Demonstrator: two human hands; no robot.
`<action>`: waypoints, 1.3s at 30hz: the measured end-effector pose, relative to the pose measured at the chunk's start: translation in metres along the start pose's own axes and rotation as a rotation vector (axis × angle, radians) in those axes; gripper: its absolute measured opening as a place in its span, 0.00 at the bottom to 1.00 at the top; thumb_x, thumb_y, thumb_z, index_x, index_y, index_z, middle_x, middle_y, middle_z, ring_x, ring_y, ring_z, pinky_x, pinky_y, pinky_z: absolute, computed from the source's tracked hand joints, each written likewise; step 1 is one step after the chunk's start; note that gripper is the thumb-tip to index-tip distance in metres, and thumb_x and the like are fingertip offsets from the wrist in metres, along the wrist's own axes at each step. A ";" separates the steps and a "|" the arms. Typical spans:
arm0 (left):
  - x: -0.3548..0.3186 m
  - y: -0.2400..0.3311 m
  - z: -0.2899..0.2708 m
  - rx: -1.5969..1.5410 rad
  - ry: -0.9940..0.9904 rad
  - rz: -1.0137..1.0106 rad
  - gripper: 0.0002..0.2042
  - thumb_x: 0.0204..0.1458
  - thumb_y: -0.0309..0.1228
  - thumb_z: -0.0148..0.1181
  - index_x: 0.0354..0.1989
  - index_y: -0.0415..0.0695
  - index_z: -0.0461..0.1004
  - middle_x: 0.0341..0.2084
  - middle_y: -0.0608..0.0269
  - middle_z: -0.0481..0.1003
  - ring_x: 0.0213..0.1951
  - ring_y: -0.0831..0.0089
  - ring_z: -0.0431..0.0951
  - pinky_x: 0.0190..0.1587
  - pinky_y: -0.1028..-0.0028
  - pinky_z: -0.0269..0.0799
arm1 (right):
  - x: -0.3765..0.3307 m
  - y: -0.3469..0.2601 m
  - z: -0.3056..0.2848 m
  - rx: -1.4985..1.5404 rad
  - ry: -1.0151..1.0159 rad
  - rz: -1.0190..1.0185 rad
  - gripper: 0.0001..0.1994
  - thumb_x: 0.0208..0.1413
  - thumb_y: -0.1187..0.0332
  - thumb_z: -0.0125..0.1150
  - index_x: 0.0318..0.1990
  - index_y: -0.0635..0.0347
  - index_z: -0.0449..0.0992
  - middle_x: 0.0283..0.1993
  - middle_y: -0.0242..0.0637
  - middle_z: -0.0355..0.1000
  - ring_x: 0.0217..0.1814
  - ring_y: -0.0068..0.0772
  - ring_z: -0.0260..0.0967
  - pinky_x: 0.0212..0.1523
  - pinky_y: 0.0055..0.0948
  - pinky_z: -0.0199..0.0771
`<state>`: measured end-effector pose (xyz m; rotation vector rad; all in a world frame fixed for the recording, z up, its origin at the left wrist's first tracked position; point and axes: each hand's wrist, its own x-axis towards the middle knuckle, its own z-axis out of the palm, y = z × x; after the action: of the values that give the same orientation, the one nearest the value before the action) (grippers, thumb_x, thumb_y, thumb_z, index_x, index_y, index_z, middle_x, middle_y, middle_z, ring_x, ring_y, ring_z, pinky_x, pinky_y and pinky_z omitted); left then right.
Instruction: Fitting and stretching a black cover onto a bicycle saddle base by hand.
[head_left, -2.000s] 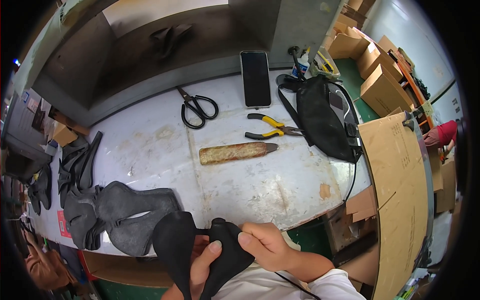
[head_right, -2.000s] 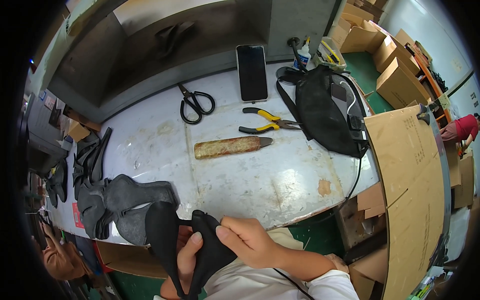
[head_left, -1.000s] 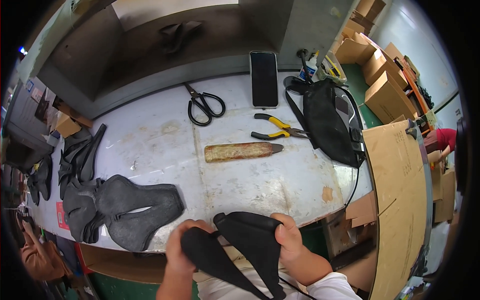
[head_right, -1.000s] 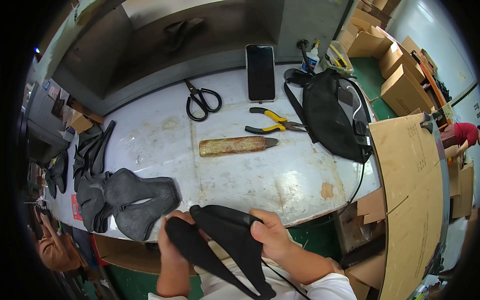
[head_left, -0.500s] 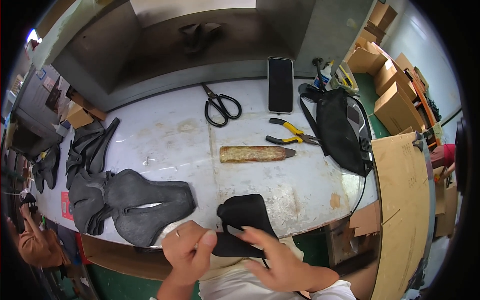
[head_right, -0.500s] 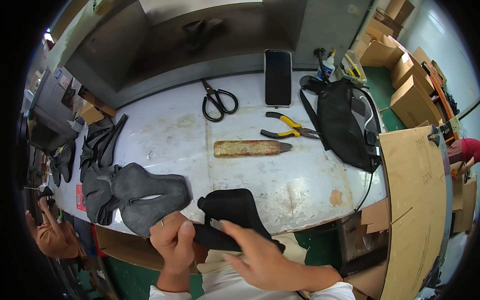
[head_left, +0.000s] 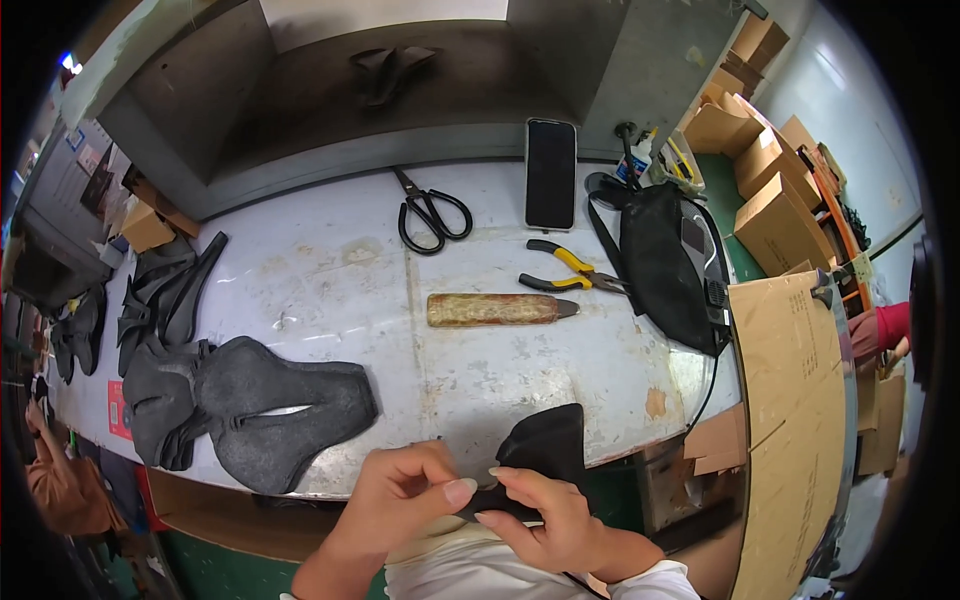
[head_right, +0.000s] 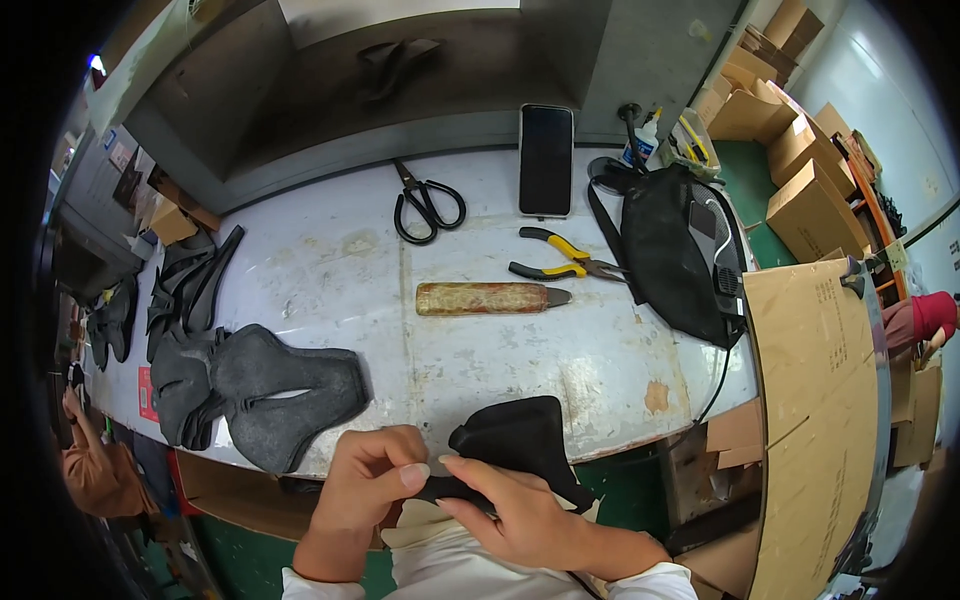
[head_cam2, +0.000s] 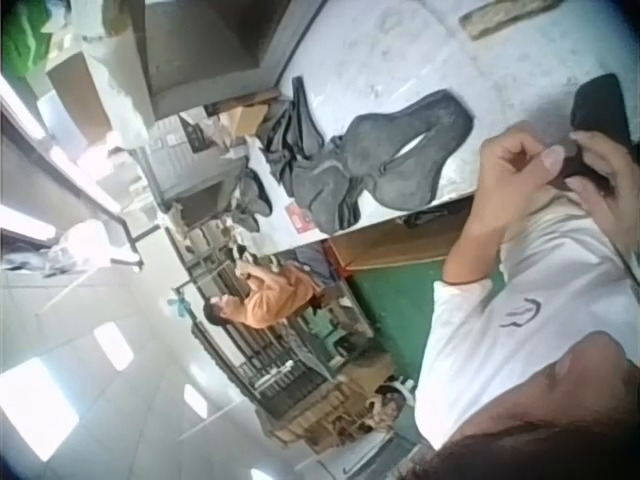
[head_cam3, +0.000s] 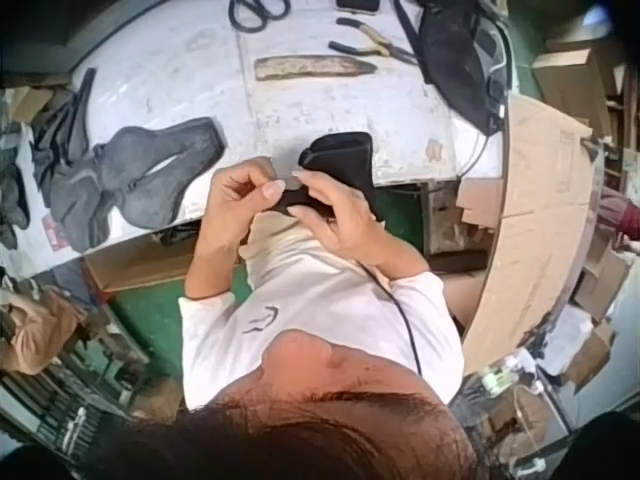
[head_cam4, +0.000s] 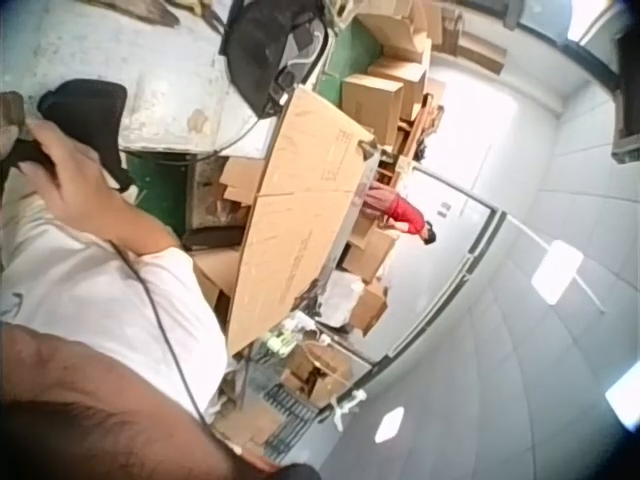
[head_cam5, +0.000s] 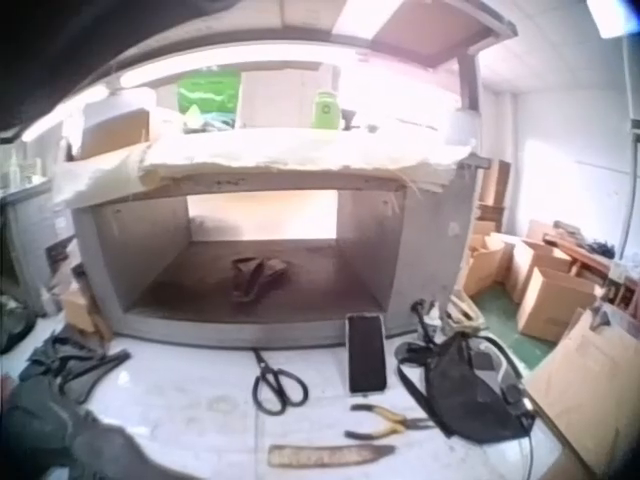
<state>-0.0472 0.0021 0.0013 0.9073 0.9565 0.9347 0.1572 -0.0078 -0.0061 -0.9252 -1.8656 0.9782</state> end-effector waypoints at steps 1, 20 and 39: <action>0.003 -0.009 -0.001 -0.237 -0.077 -0.051 0.05 0.52 0.23 0.64 0.27 0.40 0.74 0.26 0.67 0.72 0.29 0.80 0.67 0.31 0.78 0.60 | -0.001 0.002 0.001 0.026 0.008 -0.025 0.26 0.49 0.75 0.71 0.55 0.71 0.66 0.39 0.47 0.76 0.36 0.32 0.79 0.34 0.25 0.78; -0.003 -0.001 0.011 0.713 0.107 0.597 0.03 0.56 0.23 0.55 0.32 0.38 0.70 0.23 0.56 0.70 0.25 0.61 0.69 0.30 0.67 0.66 | 0.005 -0.004 -0.003 0.139 -0.011 0.111 0.17 0.56 0.78 0.61 0.54 0.68 0.72 0.32 0.40 0.74 0.29 0.25 0.70 0.30 0.22 0.69; -0.013 -0.015 0.021 0.035 -0.046 0.153 0.13 0.65 0.35 0.46 0.29 0.42 0.66 0.25 0.73 0.65 0.29 0.83 0.61 0.31 0.77 0.59 | 0.009 -0.025 -0.007 0.975 0.064 0.581 0.32 0.60 0.80 0.55 0.69 0.61 0.48 0.42 0.35 0.70 0.43 0.19 0.68 0.45 0.17 0.68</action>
<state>-0.0277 -0.0185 -0.0025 1.0387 0.8755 1.0248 0.1543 -0.0089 0.0213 -0.8392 -0.8265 1.9219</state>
